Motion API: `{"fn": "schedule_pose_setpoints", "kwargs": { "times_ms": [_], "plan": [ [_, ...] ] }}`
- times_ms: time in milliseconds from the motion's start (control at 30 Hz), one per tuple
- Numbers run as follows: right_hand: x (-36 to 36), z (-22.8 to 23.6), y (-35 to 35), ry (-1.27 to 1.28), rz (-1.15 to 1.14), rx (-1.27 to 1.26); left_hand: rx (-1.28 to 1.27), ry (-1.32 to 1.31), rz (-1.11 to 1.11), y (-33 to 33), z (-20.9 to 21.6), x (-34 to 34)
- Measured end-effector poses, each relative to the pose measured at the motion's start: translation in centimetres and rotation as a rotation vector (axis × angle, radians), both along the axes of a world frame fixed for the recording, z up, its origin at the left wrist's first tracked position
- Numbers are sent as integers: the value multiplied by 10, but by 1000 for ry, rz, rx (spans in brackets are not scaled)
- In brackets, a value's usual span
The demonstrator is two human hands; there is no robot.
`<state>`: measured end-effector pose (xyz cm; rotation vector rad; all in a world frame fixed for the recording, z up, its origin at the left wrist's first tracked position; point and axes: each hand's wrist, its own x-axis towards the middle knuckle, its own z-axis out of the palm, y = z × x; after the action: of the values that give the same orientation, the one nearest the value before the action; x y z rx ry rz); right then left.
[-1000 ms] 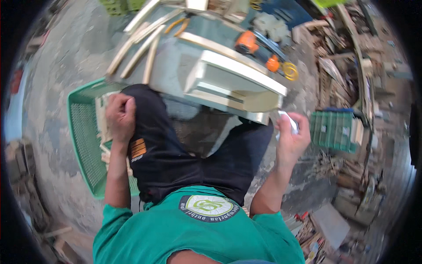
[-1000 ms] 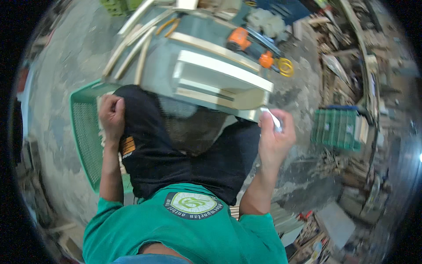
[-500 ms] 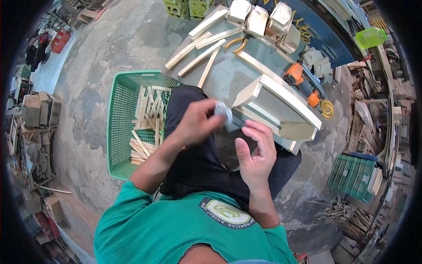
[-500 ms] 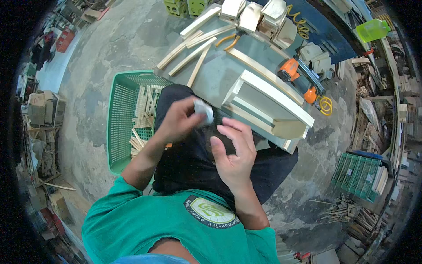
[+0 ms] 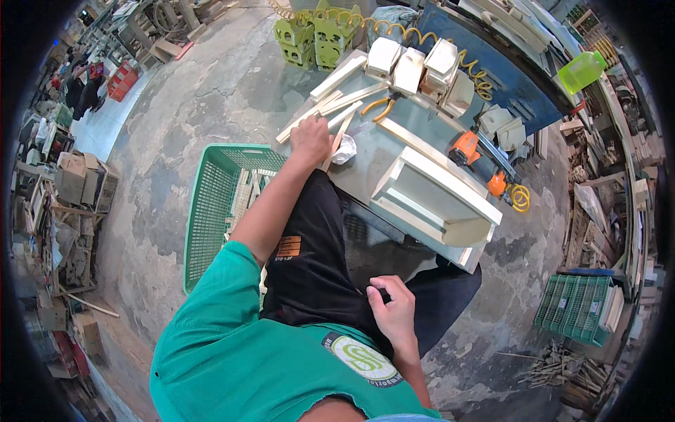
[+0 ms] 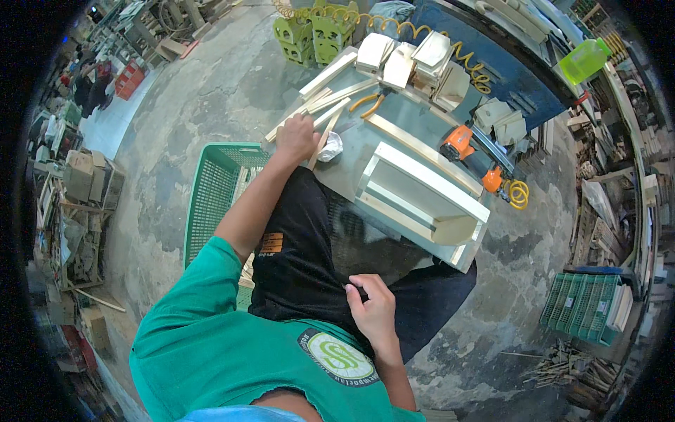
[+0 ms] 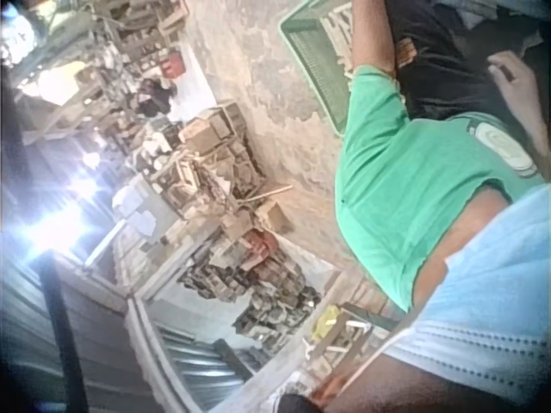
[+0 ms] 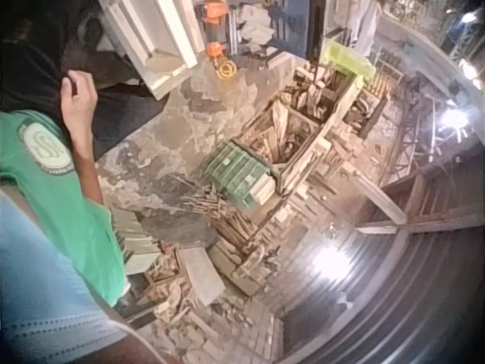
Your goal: Apply glue and use a nail gun to assemble wooden boards into a box structure.
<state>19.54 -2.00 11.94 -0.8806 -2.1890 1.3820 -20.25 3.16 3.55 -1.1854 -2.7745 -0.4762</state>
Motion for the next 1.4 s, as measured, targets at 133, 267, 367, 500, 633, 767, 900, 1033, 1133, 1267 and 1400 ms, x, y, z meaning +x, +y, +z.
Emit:
{"fn": "schedule_pose_setpoints", "kwargs": {
  "times_ms": [133,267,367,500,633,767,900,1033,1133,1267,1400],
  "plan": [
    [-3,-2,4,10,106,35,37,-118,39,-25,4,-25],
    [-6,-12,11,136,63,135,674,-955,40,-51,67,32],
    [-21,-20,16,222,-44,-30,1031,-1519,-130,-68,92,120],
    [-44,-15,17,338,16,-89,1035,-1773,-250,-86,72,206],
    [-29,-22,28,279,-24,-28,1142,-1609,-220,-90,82,201],
    [10,-10,50,289,-248,-113,1225,-1597,-165,-94,104,177],
    [39,8,70,397,-452,-188,1116,-1343,-220,-84,107,175],
    [46,30,101,475,-624,-147,1007,-1133,-289,-68,131,179],
    [45,49,126,584,-657,-233,949,-984,-347,-58,151,171],
    [36,72,152,623,-662,-152,935,-1050,-420,-31,154,155],
    [36,67,160,545,-678,-130,936,-1141,-406,-19,158,151]
  ]
}}
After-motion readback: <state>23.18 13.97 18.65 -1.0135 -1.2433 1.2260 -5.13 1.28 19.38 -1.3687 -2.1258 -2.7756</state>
